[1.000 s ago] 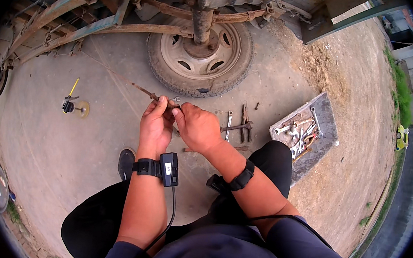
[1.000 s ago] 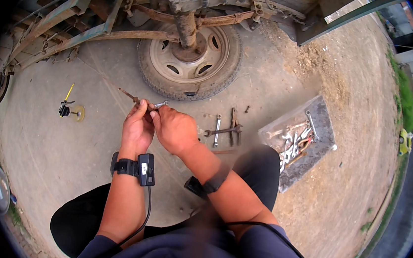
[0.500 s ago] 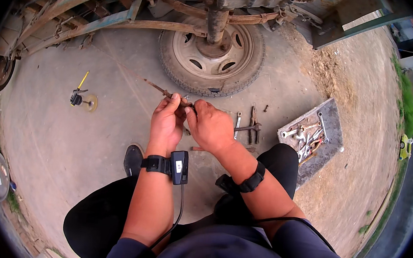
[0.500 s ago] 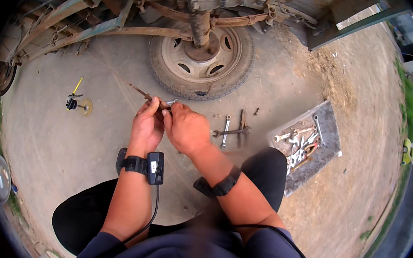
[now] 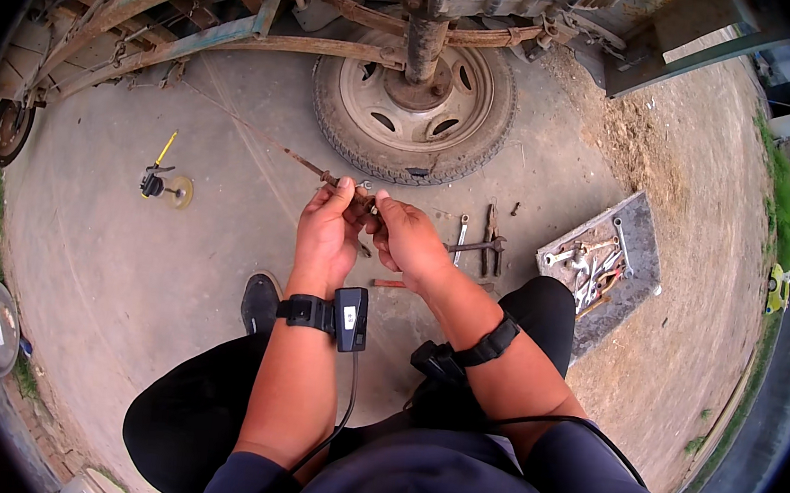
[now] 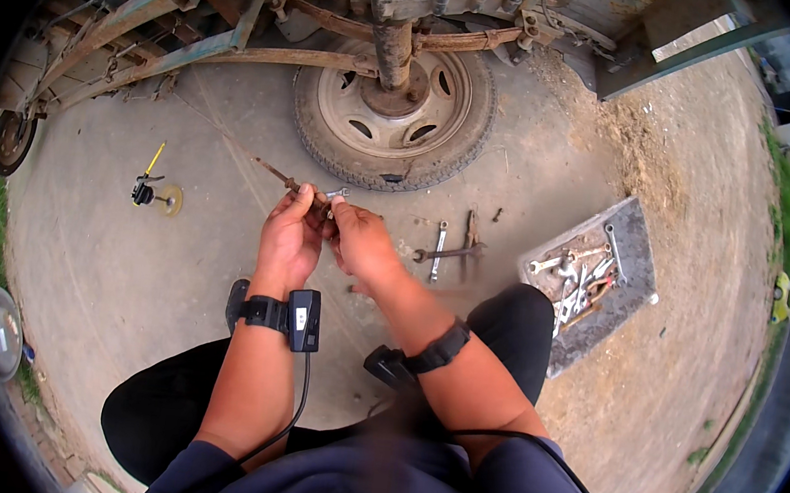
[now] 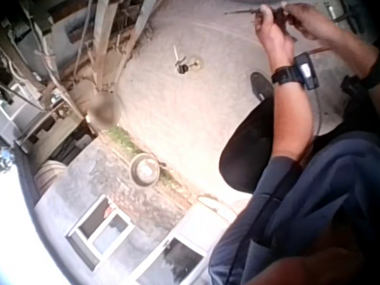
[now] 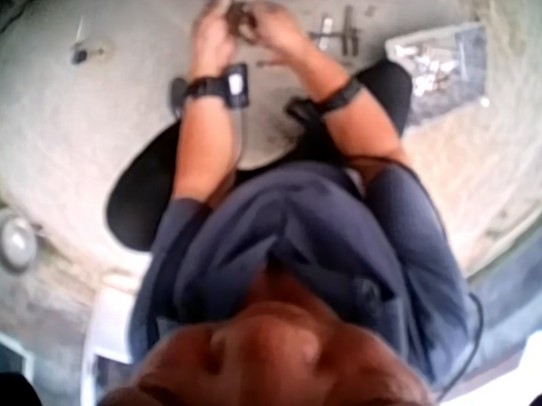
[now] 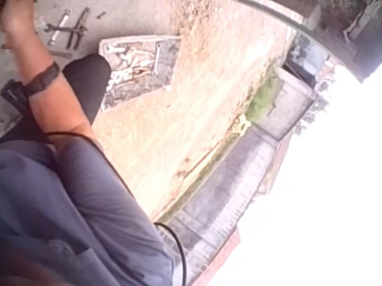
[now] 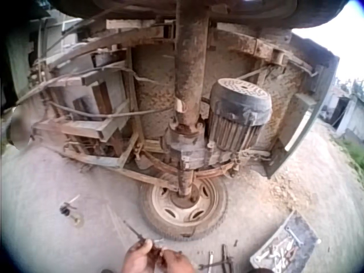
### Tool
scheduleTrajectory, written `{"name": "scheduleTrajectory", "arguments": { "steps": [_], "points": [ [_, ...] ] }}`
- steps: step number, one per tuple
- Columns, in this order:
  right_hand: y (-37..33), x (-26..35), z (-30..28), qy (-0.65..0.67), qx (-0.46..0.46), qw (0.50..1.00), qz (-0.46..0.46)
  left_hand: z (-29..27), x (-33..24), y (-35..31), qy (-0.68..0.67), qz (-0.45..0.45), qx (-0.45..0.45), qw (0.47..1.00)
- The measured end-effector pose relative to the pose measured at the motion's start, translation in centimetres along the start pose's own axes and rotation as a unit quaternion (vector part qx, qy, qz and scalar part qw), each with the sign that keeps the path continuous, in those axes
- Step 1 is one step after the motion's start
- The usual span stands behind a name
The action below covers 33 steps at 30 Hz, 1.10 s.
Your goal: The person assembles a threaded rod with nuts and washers, using a wrench to tighten the components. They handle small metal parts and tools on the floor near a vehicle wheel.
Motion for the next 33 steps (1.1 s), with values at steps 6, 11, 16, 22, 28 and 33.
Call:
{"name": "scheduleTrajectory", "arguments": {
  "steps": [6,11,16,22,28,33],
  "points": [
    [-0.8,1.9,-2.8,-0.344,-0.118,0.909,-0.204,0.6,0.1,-0.1,-0.015,0.002,-0.026,1.000],
    [-3.0,3.8,-0.8,-0.620,-0.155,0.678,-0.363,0.2,0.0,0.2,-0.018,0.002,-0.005,1.000],
    [-2.5,3.6,-0.6,-0.654,-0.139,0.643,-0.374,0.5,-0.1,-0.1,-0.019,0.000,-0.013,1.000],
    [-2.1,3.8,-0.7,-0.656,-0.121,0.645,-0.373,0.4,-0.1,0.1,-0.018,0.003,-0.009,1.000],
    [-1.5,3.4,-0.8,-0.597,-0.110,0.715,-0.347,0.5,0.0,0.1,-0.020,0.003,-0.014,1.000],
    [-0.3,1.9,-1.5,-0.313,-0.026,0.933,-0.175,0.7,-0.1,0.0,-0.018,0.004,-0.010,1.000]
  ]
}}
Point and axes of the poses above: each hand's wrist, its own y-axis towards the middle knuckle, its own z-axis out of the palm, x = y × z, the point moved 3 cm from there along y, towards the middle knuckle, and after that the axes turned 6 degrees about -y, right-handed, at the moved point
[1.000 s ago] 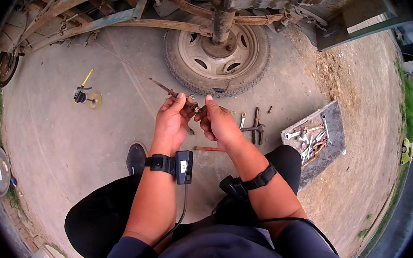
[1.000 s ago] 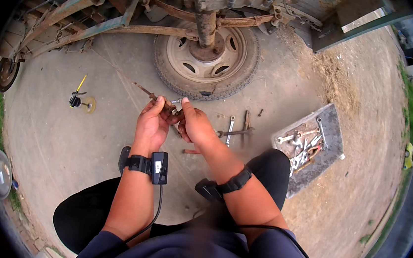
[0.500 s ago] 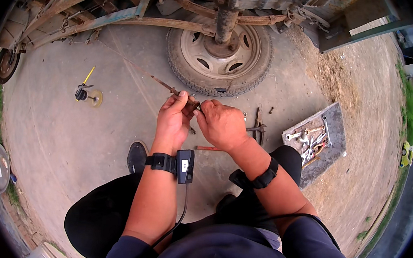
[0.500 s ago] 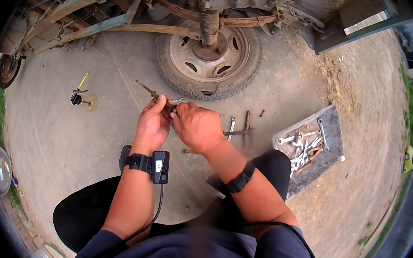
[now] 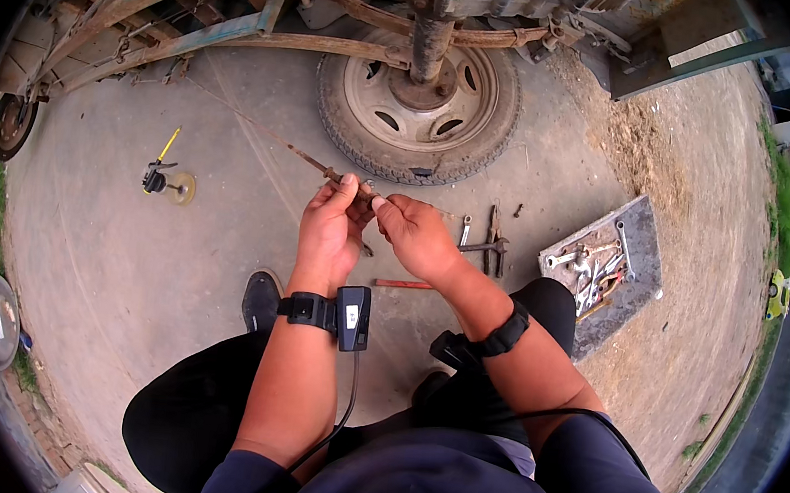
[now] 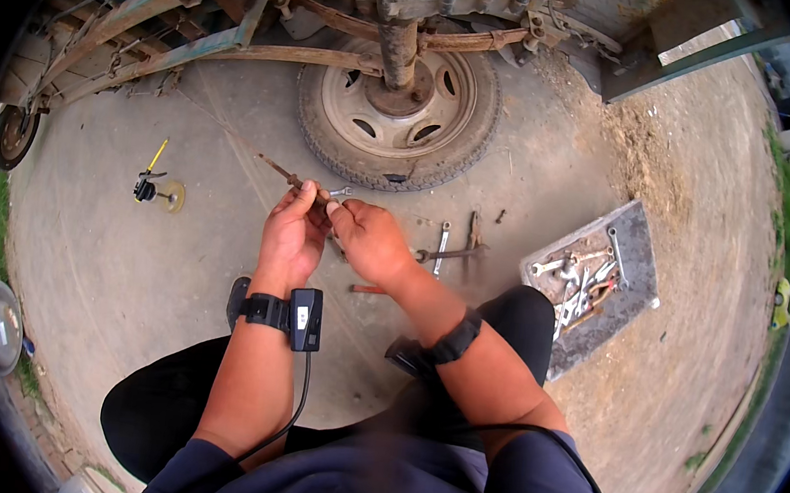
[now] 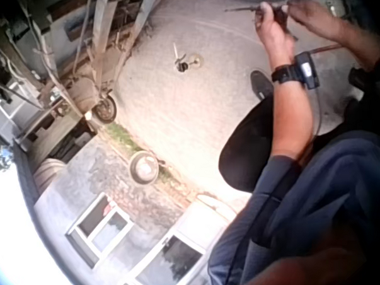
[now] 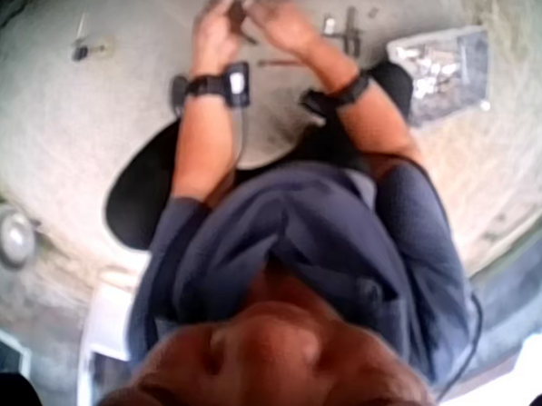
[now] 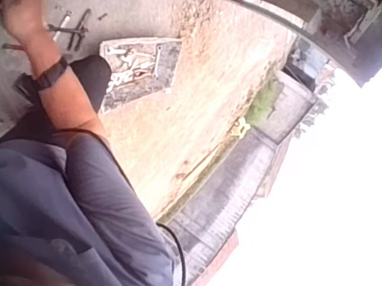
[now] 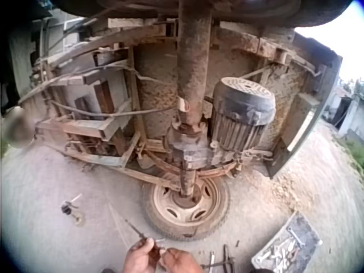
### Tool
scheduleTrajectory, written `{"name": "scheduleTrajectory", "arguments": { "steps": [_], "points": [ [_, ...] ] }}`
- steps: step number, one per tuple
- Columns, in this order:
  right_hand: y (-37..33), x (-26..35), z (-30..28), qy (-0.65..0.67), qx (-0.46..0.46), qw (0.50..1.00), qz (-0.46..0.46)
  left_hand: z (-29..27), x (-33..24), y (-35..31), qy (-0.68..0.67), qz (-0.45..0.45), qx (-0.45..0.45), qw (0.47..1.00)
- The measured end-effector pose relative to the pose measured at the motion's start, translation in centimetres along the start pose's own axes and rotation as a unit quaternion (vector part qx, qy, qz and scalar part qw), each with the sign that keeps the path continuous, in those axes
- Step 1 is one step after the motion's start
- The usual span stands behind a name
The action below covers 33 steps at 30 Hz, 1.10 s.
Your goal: The person assembles a threaded rod with nuts and washers, using a wrench to tighten the components. They handle small metal parts and tools on the floor near a vehicle wheel.
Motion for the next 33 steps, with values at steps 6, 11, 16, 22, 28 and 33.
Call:
{"name": "scheduleTrajectory", "arguments": {
  "steps": [6,11,16,22,28,33],
  "points": [
    [-0.4,-0.5,0.4,0.128,0.042,0.988,0.074,-0.2,0.2,0.3,0.000,0.000,-0.004,1.000],
    [-1.2,2.4,-0.6,-0.375,-0.091,0.906,-0.177,-0.1,-0.1,0.0,0.003,0.004,-0.005,1.000],
    [-0.6,2.4,-0.8,-0.377,-0.069,0.908,-0.171,0.1,-0.1,-0.2,0.008,0.006,-0.009,1.000],
    [-0.3,-0.6,1.2,0.128,0.014,0.990,0.054,-0.1,-0.2,0.1,0.024,-0.007,0.030,0.999],
    [-0.6,-3.3,-3.5,0.245,0.045,0.959,0.134,0.5,-0.4,-0.2,0.024,0.005,0.003,1.000],
    [0.2,-13.4,-9.3,0.134,-0.115,0.964,0.198,0.7,-0.5,0.0,0.018,0.006,0.013,1.000]
  ]
}}
Point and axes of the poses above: each hand's wrist, its own y-axis towards the middle knuckle, its own z-axis out of the palm, x = y × z, the point moved 3 cm from there along y, towards the middle knuckle, and after that the axes turned 6 degrees about -y, right-handed, at the moved point
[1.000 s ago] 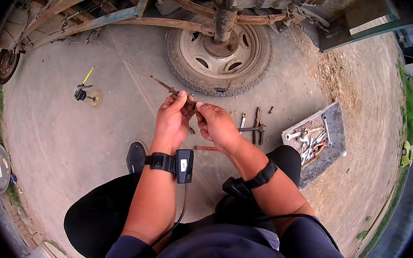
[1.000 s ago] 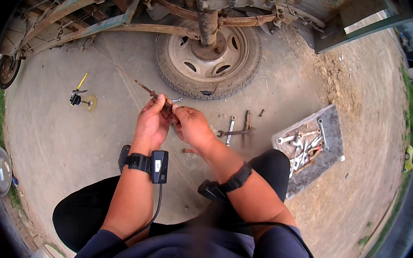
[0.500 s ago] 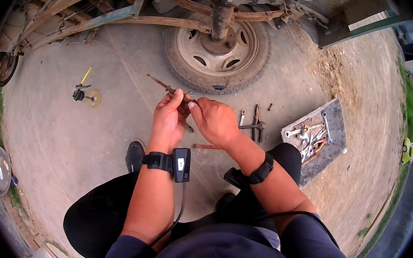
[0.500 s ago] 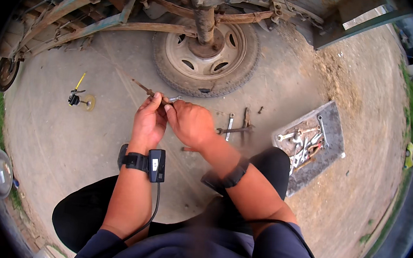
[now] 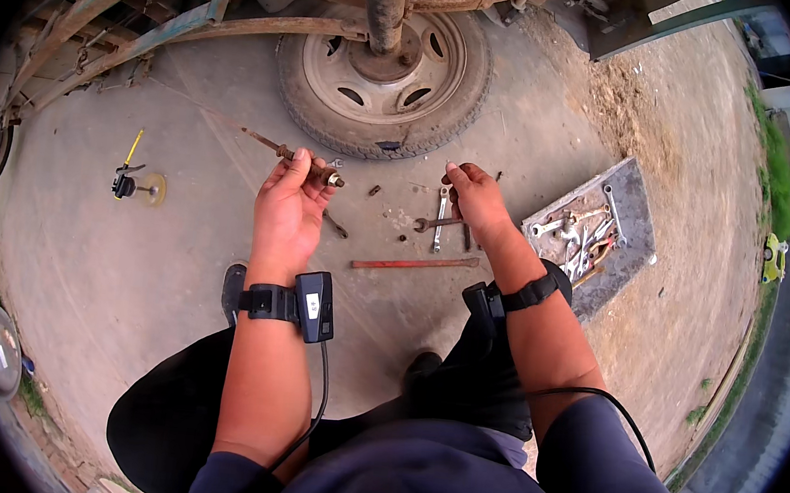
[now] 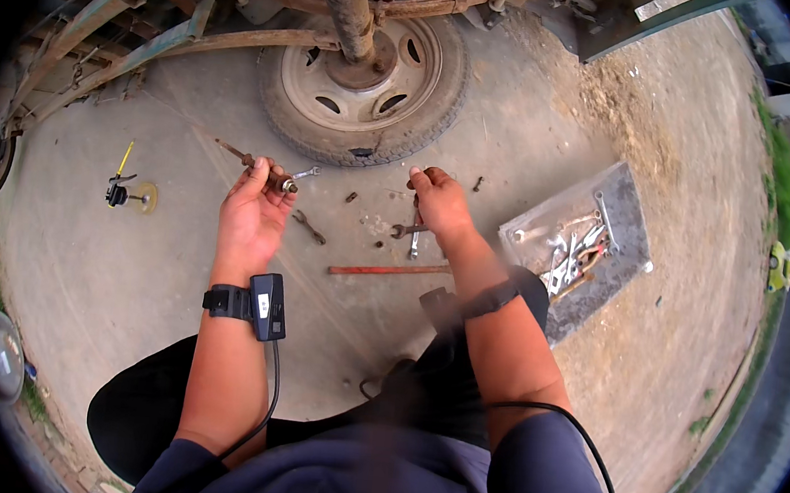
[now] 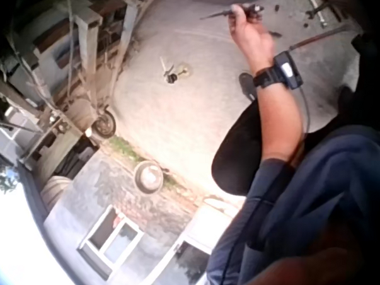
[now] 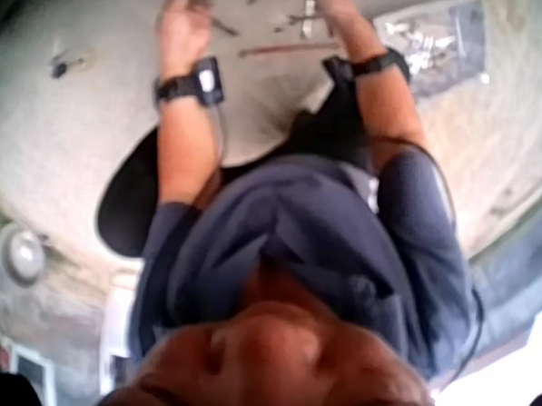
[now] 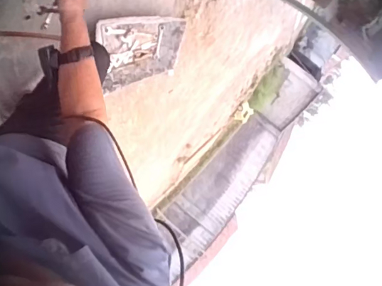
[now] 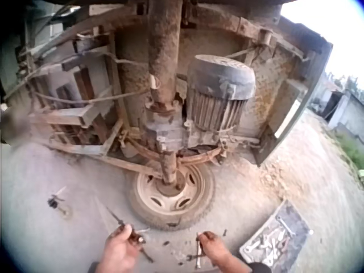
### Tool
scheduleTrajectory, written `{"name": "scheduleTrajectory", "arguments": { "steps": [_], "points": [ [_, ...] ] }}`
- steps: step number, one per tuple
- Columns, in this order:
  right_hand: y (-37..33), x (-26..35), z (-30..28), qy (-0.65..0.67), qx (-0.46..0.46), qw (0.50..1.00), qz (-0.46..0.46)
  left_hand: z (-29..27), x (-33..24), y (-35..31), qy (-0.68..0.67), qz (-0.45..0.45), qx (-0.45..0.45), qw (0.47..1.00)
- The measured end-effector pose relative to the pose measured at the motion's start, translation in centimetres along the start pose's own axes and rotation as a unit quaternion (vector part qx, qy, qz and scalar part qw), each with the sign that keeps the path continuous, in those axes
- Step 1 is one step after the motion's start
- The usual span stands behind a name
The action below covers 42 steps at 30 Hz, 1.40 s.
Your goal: The person assembles a threaded rod with nuts and washers, using a wrench to tighten the components. They handle small metal parts and tools on the floor near a vehicle wheel.
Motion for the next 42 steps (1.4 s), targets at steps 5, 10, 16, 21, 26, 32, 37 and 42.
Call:
{"name": "scheduleTrajectory", "arguments": {
  "steps": [5,10,16,21,26,32,37,42],
  "points": [
    [2.0,-6.3,-1.6,-0.237,-0.032,0.969,0.063,0.5,-0.2,-0.1,-0.003,0.003,0.011,1.000],
    [1.1,-9.6,-0.9,-0.402,-0.087,0.911,0.040,0.7,-0.4,-0.3,-0.010,0.010,0.006,1.000],
    [1.2,-8.3,-0.4,-0.578,-0.054,0.814,-0.025,0.5,-1.0,-0.8,0.008,0.015,0.007,1.000],
    [1.9,-9.3,0.8,-0.680,0.006,0.729,-0.078,0.4,-1.5,-1.0,0.040,0.010,-0.008,0.999],
    [2.1,-10.6,1.5,-0.687,-0.011,0.719,-0.099,0.7,-2.2,-1.6,0.084,-0.006,-0.026,0.996],
    [1.8,-9.1,0.8,-0.709,0.054,0.694,-0.110,1.5,-2.8,-2.6,0.141,0.014,-0.086,0.986],
    [2.3,-7.9,1.1,-0.635,0.043,0.761,-0.129,1.3,-3.8,-4.3,0.190,0.044,-0.144,0.970],
    [0.2,-1.2,2.8,-0.432,0.001,0.864,-0.259,2.8,-4.9,-5.7,0.270,0.071,-0.202,0.939]
  ]
}}
Point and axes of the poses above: each hand's wrist, its own y-axis towards the middle knuckle, its own z-axis out of the palm, x = y × z, the point moved 3 cm from there along y, towards the middle knuckle, and after that the axes turned 6 degrees about -y, right-handed, at the moved point
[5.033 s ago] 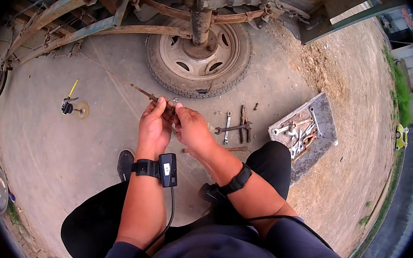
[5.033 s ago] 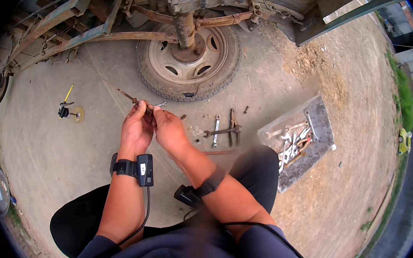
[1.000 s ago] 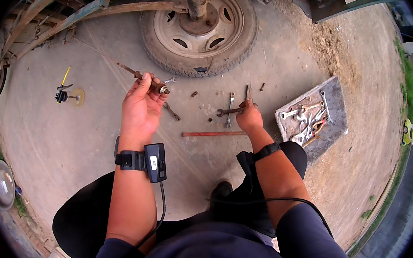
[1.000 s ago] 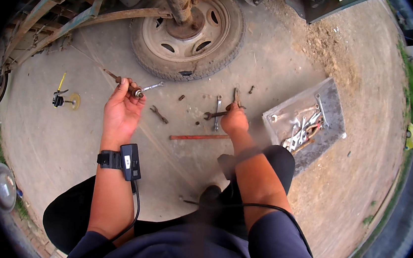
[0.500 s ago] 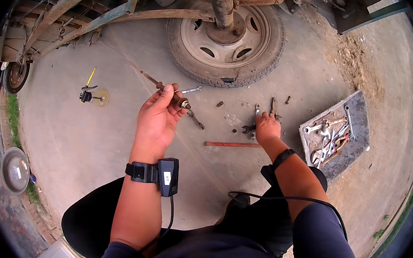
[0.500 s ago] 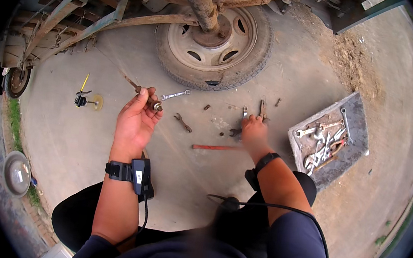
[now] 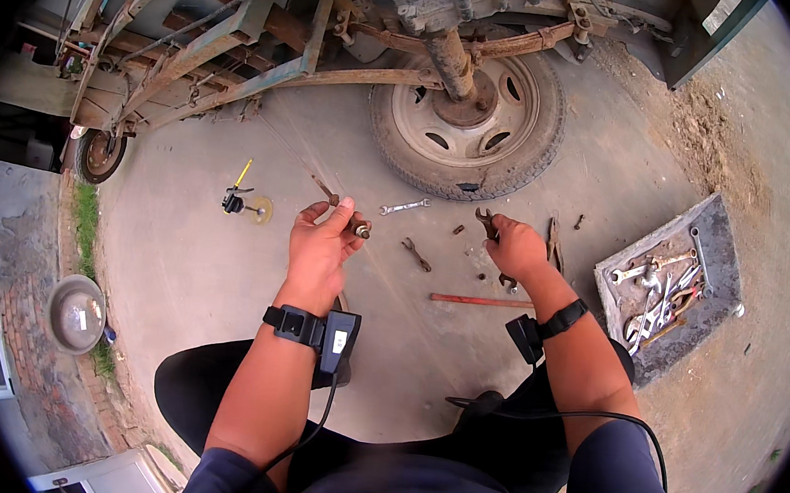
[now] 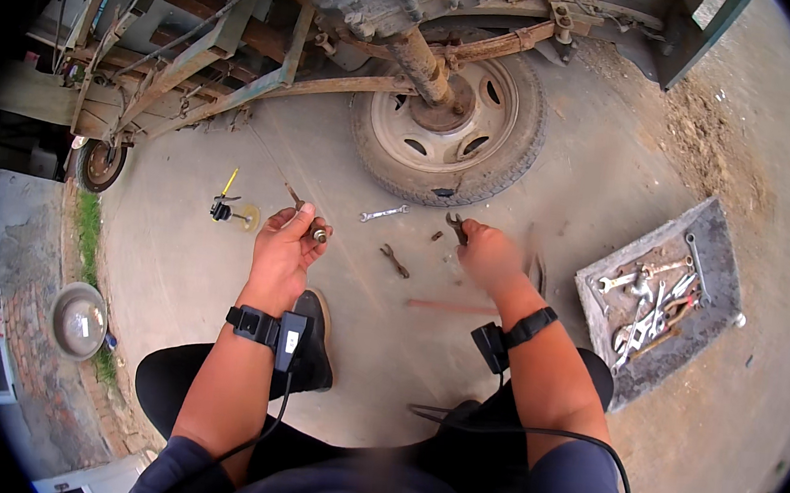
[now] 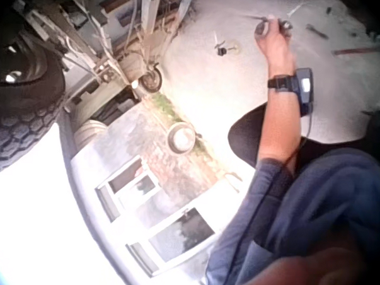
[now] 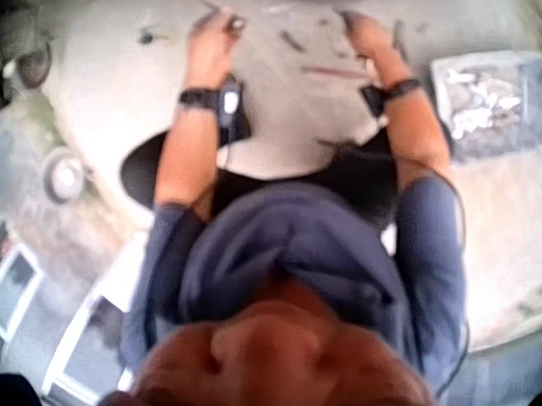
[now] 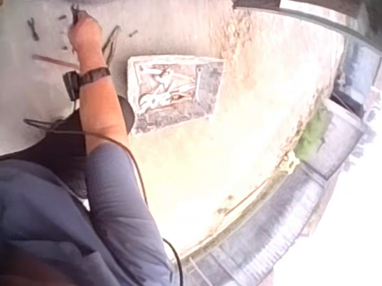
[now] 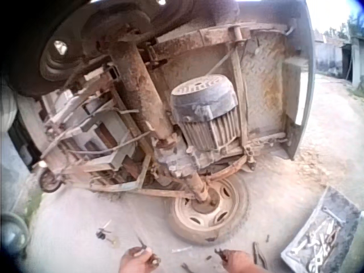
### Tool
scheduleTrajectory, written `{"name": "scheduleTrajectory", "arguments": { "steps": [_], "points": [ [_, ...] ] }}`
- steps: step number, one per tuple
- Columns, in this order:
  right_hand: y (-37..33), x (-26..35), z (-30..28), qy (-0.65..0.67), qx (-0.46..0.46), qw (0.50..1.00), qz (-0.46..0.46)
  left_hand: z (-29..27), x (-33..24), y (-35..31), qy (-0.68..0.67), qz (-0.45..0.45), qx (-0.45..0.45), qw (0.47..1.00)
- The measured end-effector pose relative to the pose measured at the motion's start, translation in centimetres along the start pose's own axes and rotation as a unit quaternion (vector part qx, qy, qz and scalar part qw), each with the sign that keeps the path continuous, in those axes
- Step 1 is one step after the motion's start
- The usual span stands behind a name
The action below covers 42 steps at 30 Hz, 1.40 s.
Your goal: The person assembles a threaded rod with nuts and washers, using a wrench to tighten the components. They handle small metal parts and tools on the floor near a vehicle wheel.
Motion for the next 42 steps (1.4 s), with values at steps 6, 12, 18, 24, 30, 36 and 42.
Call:
{"name": "scheduleTrajectory", "arguments": {
  "steps": [6,12,18,24,30,36,42],
  "points": [
    [1.6,4.1,-2.2,0.314,0.016,0.949,-0.035,0.6,-2.3,0.9,0.087,-0.016,0.102,0.991],
    [0.4,6.5,-3.3,0.468,0.052,0.882,-0.017,0.3,-1.8,2.8,0.081,-0.012,0.199,0.977],
    [-1.6,10.7,-4.8,0.418,0.015,0.906,0.068,-0.1,-2.0,4.5,0.208,0.100,0.304,0.924],
    [-3.9,14.5,-4.6,0.430,-0.034,0.887,0.163,0.3,-4.8,4.4,0.508,0.329,0.308,0.734],
    [-5.7,17.6,-2.8,0.525,-0.087,0.827,0.184,0.0,-5.5,4.6,0.405,0.601,0.338,0.600],
    [-7.5,19.1,-0.9,0.477,-0.150,0.819,0.282,0.6,-3.8,7.4,0.371,0.522,0.420,0.642],
    [-8.4,20.2,0.5,0.442,-0.141,0.827,0.318,0.7,-2.5,9.0,0.340,0.507,0.486,0.625]
  ]
}}
Point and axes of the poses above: each hand's wrist, its own y-axis towards the middle knuckle, its own z-axis out of the palm, x = y × z, the point moved 3 cm from there along y, towards the middle knuckle, and after that the axes turned 6 degrees about -y, right-handed, at the moved point
